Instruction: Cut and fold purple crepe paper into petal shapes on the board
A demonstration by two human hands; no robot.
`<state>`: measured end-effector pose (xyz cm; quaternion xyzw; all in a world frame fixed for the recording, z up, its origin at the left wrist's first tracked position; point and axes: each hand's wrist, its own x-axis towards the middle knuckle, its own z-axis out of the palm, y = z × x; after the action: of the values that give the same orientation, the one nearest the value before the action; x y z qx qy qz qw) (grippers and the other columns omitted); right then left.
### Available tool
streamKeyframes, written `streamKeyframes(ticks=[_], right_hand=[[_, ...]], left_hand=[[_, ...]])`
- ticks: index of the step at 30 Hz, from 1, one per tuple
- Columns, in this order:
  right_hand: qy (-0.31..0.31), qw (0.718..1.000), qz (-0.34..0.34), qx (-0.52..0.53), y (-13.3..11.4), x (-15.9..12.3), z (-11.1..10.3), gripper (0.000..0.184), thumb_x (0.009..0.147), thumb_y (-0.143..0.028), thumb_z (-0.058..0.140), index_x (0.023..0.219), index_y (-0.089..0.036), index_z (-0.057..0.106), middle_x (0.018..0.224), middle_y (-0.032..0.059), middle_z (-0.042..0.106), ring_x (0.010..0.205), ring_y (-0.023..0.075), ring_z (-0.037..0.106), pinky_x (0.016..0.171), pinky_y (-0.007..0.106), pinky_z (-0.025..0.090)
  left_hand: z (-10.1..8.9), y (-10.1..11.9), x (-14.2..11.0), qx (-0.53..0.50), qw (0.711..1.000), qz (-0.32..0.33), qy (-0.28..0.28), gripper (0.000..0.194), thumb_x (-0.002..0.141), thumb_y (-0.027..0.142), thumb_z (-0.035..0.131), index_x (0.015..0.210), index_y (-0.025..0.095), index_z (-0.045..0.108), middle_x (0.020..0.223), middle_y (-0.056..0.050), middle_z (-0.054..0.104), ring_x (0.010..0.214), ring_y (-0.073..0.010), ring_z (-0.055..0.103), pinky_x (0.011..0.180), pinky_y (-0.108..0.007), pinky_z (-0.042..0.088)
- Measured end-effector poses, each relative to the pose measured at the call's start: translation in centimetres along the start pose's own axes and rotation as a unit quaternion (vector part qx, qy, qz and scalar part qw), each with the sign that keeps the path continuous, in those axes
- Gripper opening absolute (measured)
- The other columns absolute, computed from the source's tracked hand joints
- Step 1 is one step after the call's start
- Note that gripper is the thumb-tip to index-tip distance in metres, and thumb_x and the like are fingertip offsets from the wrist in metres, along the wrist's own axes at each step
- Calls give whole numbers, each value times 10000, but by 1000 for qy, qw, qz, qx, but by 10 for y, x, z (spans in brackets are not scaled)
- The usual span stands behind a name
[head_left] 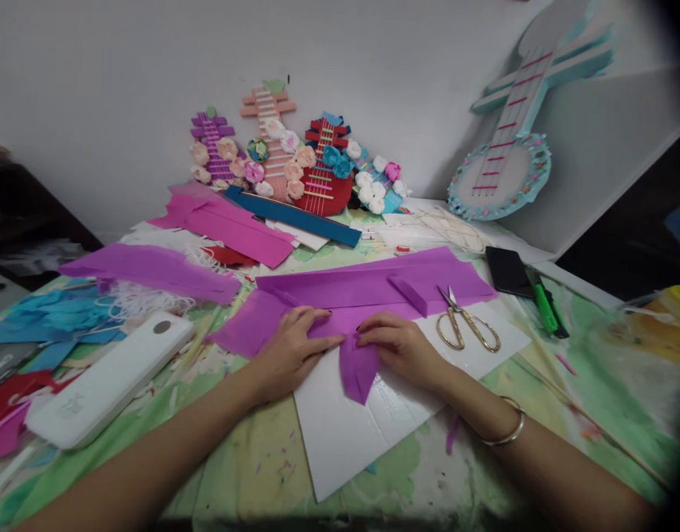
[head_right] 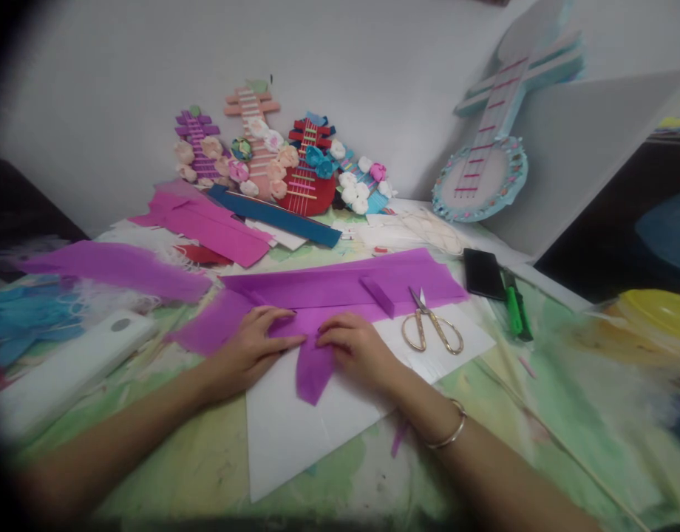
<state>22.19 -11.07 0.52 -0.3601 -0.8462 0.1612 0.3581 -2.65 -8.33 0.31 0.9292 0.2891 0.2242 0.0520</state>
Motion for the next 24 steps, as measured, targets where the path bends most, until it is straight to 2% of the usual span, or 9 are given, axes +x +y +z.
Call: streamKeyframes(ticks=[3, 5, 6, 8, 10, 13, 18, 22, 24], right_hand=[[42, 999, 18, -9, -6, 0, 1, 266, 746, -10, 524, 897, -176, 668, 952, 80, 669, 900, 189, 614, 803, 362, 505], [78, 996, 31, -37, -8, -2, 2, 203, 727, -35, 534, 848, -159, 641, 867, 77, 660, 820, 188, 601, 739, 341, 496], [92, 994, 37, -53, -9, -2, 2, 175, 726, -44, 530, 825, -151, 627, 824, 75, 650, 780, 185, 589, 707, 329, 485], [104, 990, 48, -82, -13, -3, 4, 136, 730, -57, 518, 792, -142, 603, 766, 69, 624, 723, 175, 558, 656, 303, 454], [105, 987, 58, -106, -18, -3, 6, 114, 723, -63, 509, 765, -144, 579, 738, 60, 598, 696, 167, 528, 629, 286, 420], [105, 984, 68, -124, -26, -2, 9, 81, 698, -84, 507, 714, -160, 530, 683, 32, 546, 649, 151, 479, 590, 265, 372], [105, 983, 45, -146, -31, -1, 12, 68, 718, -100, 501, 705, -164, 519, 664, 25, 527, 619, 143, 465, 569, 258, 368], [123, 971, -6, -207, -23, -4, 11, 162, 813, -64, 469, 760, -146, 599, 723, 61, 614, 689, 163, 543, 633, 279, 431], [123, 967, -20, -221, -17, -5, 10, 199, 854, -62, 463, 818, -141, 642, 803, 84, 659, 755, 176, 583, 674, 295, 461]], left_hand=[[-4, 7, 2, -20, 997, -27, 70, 334, 909, 128, 453, 1168, 229, 639, 1211, -122, 524, 1138, -259, 445, 943, -498, 419], [-7, 16, 3, -37, 993, -46, 107, 308, 909, 231, 515, 1205, 177, 580, 1181, -129, 534, 1119, -257, 463, 950, -490, 418], [-9, 22, 2, -40, 992, -51, 110, 399, 873, 318, 586, 1233, 154, 535, 1194, -140, 524, 1129, -269, 458, 961, -493, 411], [-9, 34, 2, -21, 994, -16, 108, 641, 741, 462, 713, 1224, 108, 483, 1208, -172, 503, 1145, -312, 438, 969, -513, 399], [-5, 45, 1, 24, 992, 5, 122, 543, 770, 395, 697, 1169, 97, 481, 1184, -180, 511, 1124, -311, 446, 954, -496, 403], [4, 56, 0, 86, 982, 32, 166, 313, 818, 318, 648, 1011, 107, 521, 1035, -153, 562, 972, -272, 497, 860, -449, 436], [9, 55, 1, 140, 972, 60, 180, 4, 833, 139, 591, 834, 142, 590, 866, -88, 603, 846, -223, 513, 763, -387, 429], [-1, 48, 1, 129, 967, 58, 212, 166, 817, 34, 570, 880, 166, 648, 868, -72, 632, 874, -225, 503, 761, -385, 433], [-5, 45, 1, 125, 967, 53, 214, 184, 821, 23, 569, 885, 168, 662, 859, -68, 639, 870, -224, 501, 753, -381, 435]])
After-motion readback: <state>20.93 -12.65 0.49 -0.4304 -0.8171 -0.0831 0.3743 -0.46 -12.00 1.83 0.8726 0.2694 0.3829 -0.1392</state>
